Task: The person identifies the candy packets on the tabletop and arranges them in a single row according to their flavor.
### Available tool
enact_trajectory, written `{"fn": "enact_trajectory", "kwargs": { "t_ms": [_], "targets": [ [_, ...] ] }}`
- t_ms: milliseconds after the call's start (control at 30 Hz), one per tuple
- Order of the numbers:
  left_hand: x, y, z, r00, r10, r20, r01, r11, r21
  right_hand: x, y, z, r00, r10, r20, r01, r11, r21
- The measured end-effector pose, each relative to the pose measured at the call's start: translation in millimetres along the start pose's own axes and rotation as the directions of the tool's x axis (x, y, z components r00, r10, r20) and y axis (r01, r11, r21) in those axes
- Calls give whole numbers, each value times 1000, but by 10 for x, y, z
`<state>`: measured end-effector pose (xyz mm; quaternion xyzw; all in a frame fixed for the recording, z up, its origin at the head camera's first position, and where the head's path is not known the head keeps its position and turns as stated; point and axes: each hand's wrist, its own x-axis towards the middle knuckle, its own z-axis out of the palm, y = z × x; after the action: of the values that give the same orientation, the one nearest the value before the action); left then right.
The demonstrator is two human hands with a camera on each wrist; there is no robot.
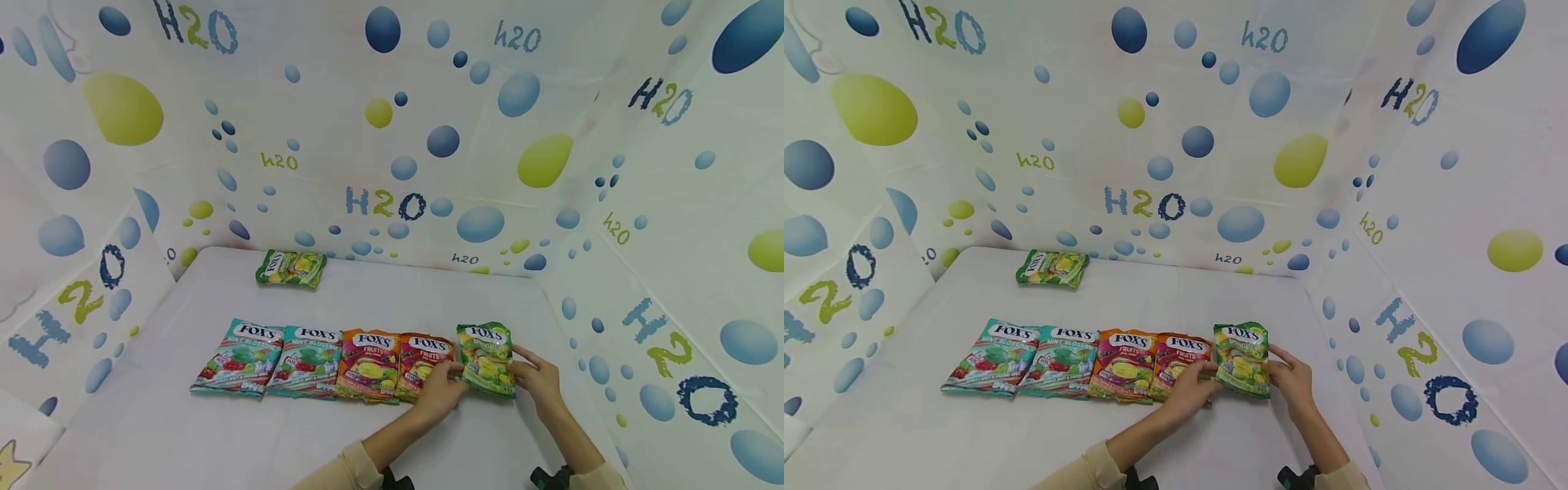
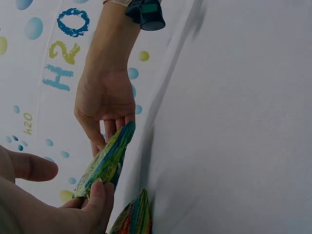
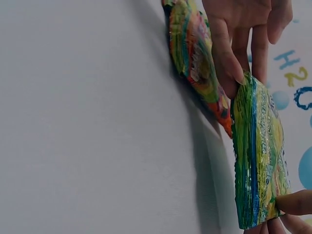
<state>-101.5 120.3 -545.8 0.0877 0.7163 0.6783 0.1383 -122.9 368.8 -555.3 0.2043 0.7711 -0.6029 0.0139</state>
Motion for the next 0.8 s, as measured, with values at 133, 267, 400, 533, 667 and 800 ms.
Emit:
{"fn": "enact_trajectory", "kwargs": {
  "t_ms": [133, 267, 400, 533, 667, 800],
  "targets": [
    [-37, -13, 12, 1000, -10, 1, 10, 1000, 9, -19, 37, 4, 1000, -1, 1, 1, 1000, -1],
    [-64, 3, 35, 1000, 5, 3, -5, 1000, 27, -36, 62, 6, 1000, 1, 5, -1, 1000, 5],
    [-97, 32, 50, 1000, -7, 2, 7, 999, 43, -53, 83, 15, 1000, 11, 5, -11, 1000, 13],
    [-117, 40, 47, 1000, -25, 2, 25, 998, 64, -57, 120, 30, 1000, 15, 2, -15, 1000, 0],
    [-131, 20, 51, 999, -38, 4, 38, 997, 66, -49, 166, 45, 1000, 20, -9, -20, 999, -28],
    [-147, -6, 62, 999, -52, 11, 51, 997, 60, -52, 205, 67, 1000, 19, -25, -20, 999, -41]
  ]
}}
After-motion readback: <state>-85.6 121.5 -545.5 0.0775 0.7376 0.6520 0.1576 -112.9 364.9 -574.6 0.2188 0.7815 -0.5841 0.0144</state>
